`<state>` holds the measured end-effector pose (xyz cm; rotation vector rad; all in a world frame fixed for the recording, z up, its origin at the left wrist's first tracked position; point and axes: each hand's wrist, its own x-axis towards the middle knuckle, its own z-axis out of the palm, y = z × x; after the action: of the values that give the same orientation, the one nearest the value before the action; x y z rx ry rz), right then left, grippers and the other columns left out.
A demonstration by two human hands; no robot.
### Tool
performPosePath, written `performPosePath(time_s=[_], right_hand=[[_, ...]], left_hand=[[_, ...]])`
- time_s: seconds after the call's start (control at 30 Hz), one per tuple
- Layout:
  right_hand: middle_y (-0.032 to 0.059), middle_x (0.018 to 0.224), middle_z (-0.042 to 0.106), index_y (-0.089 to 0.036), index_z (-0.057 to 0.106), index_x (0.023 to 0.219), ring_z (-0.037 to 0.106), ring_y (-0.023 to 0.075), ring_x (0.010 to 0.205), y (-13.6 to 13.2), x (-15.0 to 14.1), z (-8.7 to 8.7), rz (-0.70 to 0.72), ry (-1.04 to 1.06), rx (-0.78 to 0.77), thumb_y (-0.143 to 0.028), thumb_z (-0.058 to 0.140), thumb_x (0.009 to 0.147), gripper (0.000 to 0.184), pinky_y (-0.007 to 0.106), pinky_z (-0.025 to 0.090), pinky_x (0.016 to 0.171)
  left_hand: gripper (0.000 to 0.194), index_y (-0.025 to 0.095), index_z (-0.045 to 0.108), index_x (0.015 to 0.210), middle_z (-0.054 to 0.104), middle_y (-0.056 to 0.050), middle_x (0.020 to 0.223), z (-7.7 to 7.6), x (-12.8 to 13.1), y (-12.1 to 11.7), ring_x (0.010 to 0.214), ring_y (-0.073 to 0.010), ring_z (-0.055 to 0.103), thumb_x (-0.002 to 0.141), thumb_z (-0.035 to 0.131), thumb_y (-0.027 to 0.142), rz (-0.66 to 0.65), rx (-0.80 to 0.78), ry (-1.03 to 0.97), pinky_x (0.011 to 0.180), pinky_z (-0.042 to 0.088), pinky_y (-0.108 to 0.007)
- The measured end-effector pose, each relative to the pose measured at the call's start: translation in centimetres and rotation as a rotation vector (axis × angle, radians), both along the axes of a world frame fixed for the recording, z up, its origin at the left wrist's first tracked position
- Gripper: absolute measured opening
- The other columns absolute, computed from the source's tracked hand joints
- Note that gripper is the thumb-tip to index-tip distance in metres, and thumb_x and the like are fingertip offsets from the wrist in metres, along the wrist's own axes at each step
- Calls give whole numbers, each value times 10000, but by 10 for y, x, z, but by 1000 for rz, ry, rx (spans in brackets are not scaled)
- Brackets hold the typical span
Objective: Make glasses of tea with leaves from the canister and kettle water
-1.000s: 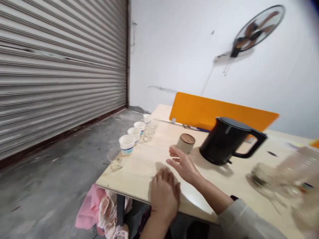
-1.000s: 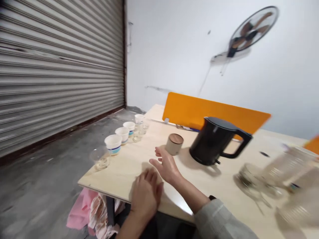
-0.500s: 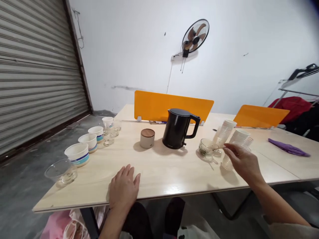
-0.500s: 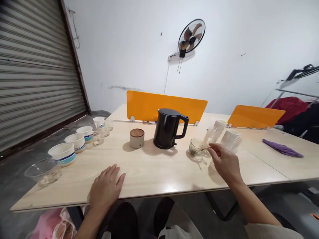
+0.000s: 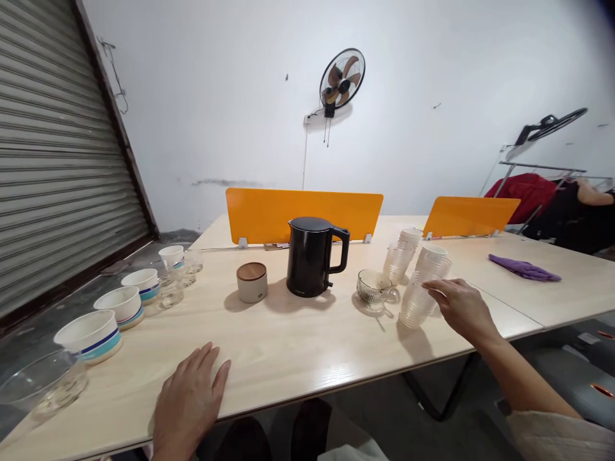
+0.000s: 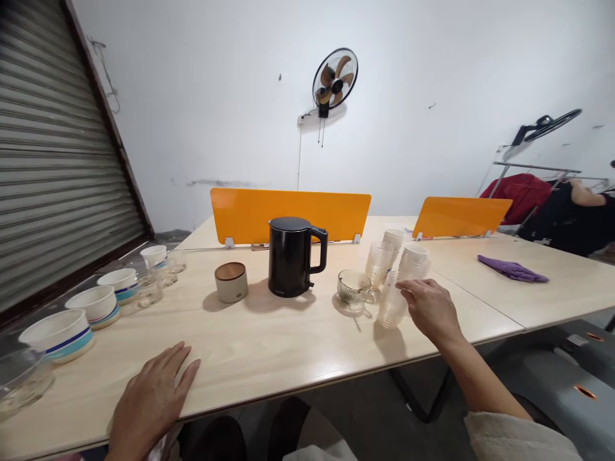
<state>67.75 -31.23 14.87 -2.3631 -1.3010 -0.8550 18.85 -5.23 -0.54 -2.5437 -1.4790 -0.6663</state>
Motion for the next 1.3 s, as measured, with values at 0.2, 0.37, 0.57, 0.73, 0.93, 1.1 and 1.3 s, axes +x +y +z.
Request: performPosePath(time_s=[0.2, 0.37, 0.57, 0.73, 0.93, 1.1, 1.3], right_hand=[[99, 834, 714, -254, 772, 878, 639, 267, 773, 3, 1, 3, -64, 36, 35, -371, 522, 883, 275, 392, 473, 713], [89, 847, 709, -263, 766, 860, 626, 255, 735, 2, 6, 5, -104, 60, 99, -411, 577, 838, 242, 381, 450, 673], [109, 854, 716, -253, 767, 902, 644, 284, 793, -2, 1, 25, -62, 51, 193, -477, 512, 900, 340, 408, 459, 697], [111, 1006, 736, -286, 722, 952, 626, 361, 1053, -9, -54, 52, 49, -84, 320, -465, 438, 989, 338, 478, 467, 873], [78, 976, 712, -333, 705, 969, 660, 336, 989, 35, -139, 35, 350, 53, 393, -454, 552, 956, 196, 493, 500, 887], [44, 867, 713, -282, 675, 874, 641, 254, 882, 122, -206, -20, 762, 302, 252, -349, 575, 964, 150, 403, 516, 791], [20, 848, 723, -232, 682, 851, 588, 220, 868, 200, -271, -60, 875, 305, 121, -210, 635, 946, 108, 357, 464, 804]], left_hand=[[569, 176, 688, 1260, 648, -83, 1397, 1, 0, 1, 1302, -283, 561, 955, 302, 461, 16, -9, 20, 1039, 471, -432], [555, 161, 686, 1266, 645, -87, 1401, 0, 0, 2, 1305, -280, 558, 954, 313, 428, 10, -14, 37, 1056, 463, -434], [532, 157, 671, 1289, 638, -93, 1409, 0, -1, 2, 1315, -280, 553, 958, 347, 418, 0, -14, 44, 1049, 469, -424], [495, 166, 671, 1274, 638, -96, 1406, 3, 1, 1, 1317, -285, 548, 991, 353, 420, 29, -7, 15, 1057, 459, -433], [409, 167, 660, 1266, 629, -106, 1410, 17, 4, -6, 1315, -291, 541, 1002, 431, 379, 29, -39, -37, 1083, 434, -444], [347, 178, 658, 1248, 640, -106, 1390, 20, 6, -7, 1295, -298, 552, 993, 494, 347, 35, -31, -89, 1063, 449, -464], [335, 201, 645, 1259, 639, -90, 1395, 18, 6, -6, 1311, -300, 544, 977, 546, 352, 39, -41, -128, 1074, 443, -476]])
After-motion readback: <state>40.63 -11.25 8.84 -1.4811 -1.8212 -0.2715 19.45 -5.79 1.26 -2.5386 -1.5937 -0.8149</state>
